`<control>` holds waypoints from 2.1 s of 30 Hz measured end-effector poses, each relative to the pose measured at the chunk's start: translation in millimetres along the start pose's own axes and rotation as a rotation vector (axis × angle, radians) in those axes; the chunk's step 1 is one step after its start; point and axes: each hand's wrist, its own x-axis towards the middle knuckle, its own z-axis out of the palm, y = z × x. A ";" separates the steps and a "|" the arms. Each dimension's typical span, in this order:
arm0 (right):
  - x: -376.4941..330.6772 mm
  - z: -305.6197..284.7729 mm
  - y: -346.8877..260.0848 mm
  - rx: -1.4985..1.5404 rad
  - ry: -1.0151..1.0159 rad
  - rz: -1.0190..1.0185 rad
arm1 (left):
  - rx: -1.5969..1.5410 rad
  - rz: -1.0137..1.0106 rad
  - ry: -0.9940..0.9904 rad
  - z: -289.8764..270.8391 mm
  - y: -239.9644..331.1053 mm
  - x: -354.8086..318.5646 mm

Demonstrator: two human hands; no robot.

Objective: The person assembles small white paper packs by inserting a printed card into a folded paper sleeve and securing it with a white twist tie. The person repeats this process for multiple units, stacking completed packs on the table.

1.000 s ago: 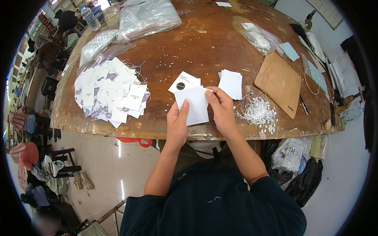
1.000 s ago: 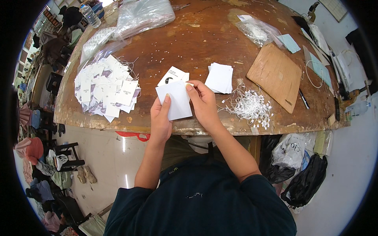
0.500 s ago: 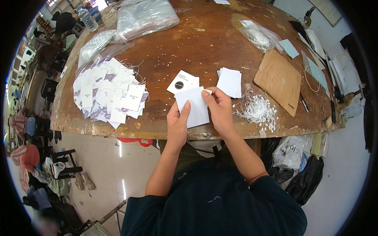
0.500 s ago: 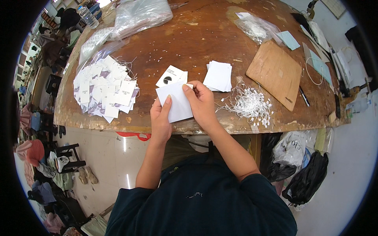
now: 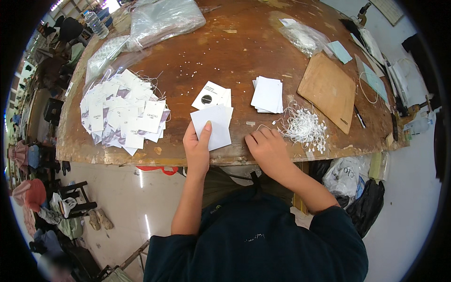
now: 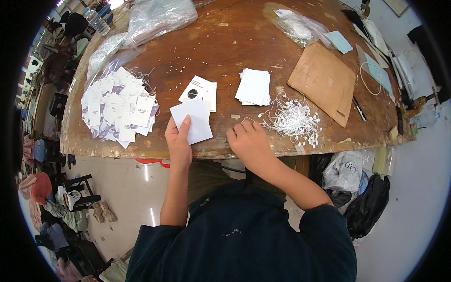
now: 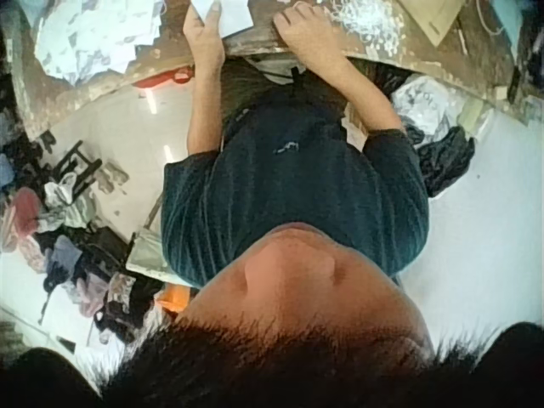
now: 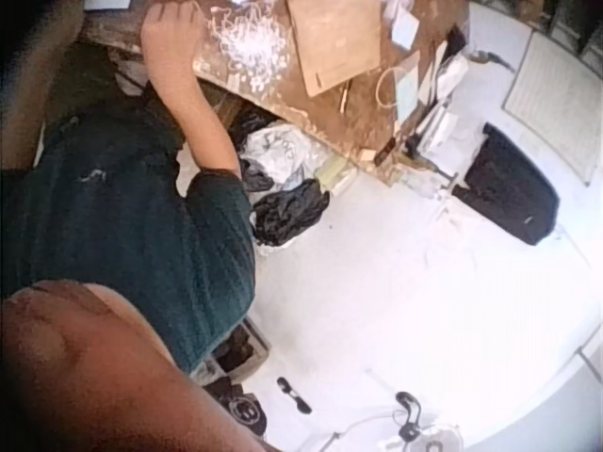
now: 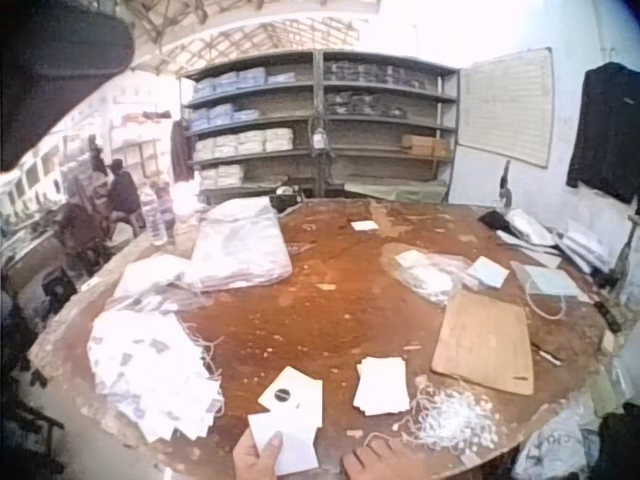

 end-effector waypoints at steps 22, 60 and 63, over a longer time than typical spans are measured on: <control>12.4 8.1 39.4 0.888 0.091 0.276 | -0.396 -0.091 0.008 2.5 -0.8 -3.1; 53.4 -7.8 -24.9 0.854 0.538 0.341 | 0.241 0.200 0.030 18.2 2.2 -22.3; 55.8 -4.7 -25.8 0.788 0.553 0.335 | 0.292 0.244 0.041 19.3 2.0 -22.4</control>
